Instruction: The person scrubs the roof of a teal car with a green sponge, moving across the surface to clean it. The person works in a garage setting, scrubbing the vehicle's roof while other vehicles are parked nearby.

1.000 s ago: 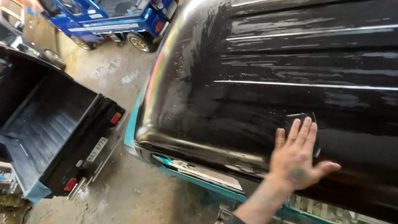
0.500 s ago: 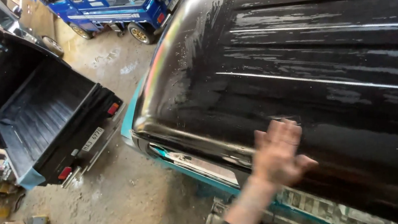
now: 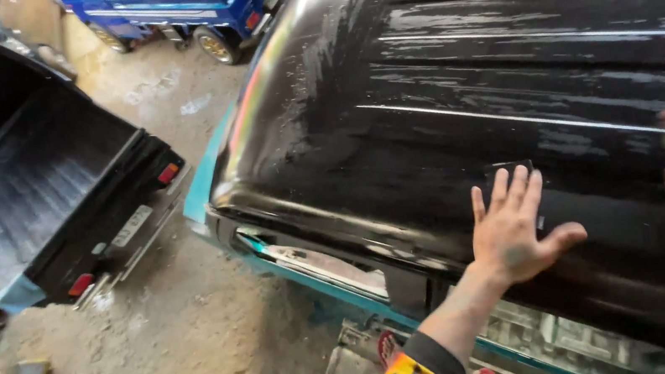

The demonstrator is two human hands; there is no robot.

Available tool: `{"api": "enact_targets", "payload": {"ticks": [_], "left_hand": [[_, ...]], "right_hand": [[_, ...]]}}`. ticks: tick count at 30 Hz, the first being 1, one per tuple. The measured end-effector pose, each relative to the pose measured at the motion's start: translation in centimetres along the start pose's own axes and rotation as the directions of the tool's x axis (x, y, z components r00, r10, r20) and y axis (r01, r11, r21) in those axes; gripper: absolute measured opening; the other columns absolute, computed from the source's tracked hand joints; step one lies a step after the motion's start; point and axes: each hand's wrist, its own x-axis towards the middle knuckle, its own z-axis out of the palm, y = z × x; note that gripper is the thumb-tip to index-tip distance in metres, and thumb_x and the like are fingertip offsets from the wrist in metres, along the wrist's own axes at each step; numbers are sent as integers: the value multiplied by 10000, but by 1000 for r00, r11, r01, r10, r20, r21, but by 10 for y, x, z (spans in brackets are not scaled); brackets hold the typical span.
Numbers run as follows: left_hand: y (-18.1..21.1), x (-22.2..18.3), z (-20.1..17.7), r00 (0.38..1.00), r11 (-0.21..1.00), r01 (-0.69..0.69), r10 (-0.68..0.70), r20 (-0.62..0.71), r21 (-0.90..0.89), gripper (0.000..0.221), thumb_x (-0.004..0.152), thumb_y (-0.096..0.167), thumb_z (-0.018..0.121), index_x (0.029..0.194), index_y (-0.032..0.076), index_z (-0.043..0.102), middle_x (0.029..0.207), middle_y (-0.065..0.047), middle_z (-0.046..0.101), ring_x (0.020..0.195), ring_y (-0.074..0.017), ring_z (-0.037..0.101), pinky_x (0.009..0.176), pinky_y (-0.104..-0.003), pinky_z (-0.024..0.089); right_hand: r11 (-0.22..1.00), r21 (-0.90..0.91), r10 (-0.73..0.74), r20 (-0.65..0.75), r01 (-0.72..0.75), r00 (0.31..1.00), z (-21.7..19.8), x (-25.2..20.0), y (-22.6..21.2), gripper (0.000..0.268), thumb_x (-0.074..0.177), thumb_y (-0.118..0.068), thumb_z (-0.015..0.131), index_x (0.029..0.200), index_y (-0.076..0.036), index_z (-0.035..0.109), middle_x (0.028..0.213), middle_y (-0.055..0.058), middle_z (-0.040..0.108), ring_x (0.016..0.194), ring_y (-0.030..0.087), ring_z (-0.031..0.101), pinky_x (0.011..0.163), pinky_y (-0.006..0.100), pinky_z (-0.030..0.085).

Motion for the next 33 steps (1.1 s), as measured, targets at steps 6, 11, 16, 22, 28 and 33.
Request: {"api": "enact_targets", "payload": {"ticks": [6,11,16,22,28,33], "left_hand": [[-54,-6,-17,945,-408,-90,-323,51,-909,794,941,388,653,1604,204,256,1310,-164,602,922,-298,703,664,-457,634],[-123,-27,-81,895,-366,-67,-433,106,-928,522,891,308,666,1370,167,512,1149,-180,651,810,-236,671,553,-262,532],[-205,-78,-193,799,-214,-62,-596,80,-975,393,885,170,631,1267,99,567,1115,-237,694,801,-317,700,516,-314,505],[-410,-173,-272,616,95,-101,-776,-138,-990,426,897,279,661,1265,121,516,1139,-225,670,836,-297,676,563,-284,533],[-344,-27,-281,976,-116,-88,-208,-62,-989,644,843,30,685,1429,149,444,1456,-287,446,1245,-539,510,785,-563,617],[-287,16,-369,851,489,187,-513,-108,-852,546,588,-51,758,1097,134,688,1030,-142,746,687,-214,702,516,-293,597]], "right_hand": [[691,673,7,356,-262,934,-22,86,-230,597,1020,-340,353,1519,-14,348,1611,148,311,1531,293,202,1237,427,152],[998,62,-57,504,30,862,21,39,-238,580,988,-432,335,1387,-14,388,1615,186,252,1513,373,168,1187,540,145],[937,-343,82,398,65,914,2,22,-246,927,871,-663,385,1511,9,373,1598,225,363,1474,390,351,1218,509,248],[698,-709,308,169,-101,936,41,43,-331,1009,857,-780,187,1336,-4,620,1472,204,605,1334,377,569,1068,478,437],[984,-12,156,531,-177,833,213,168,-530,1088,763,-863,479,1485,-55,380,1563,243,302,1462,430,215,1144,584,195],[868,-330,490,693,-371,530,100,189,-467,985,588,-813,772,1363,-242,561,1489,90,464,1421,295,364,1164,425,272]]}}
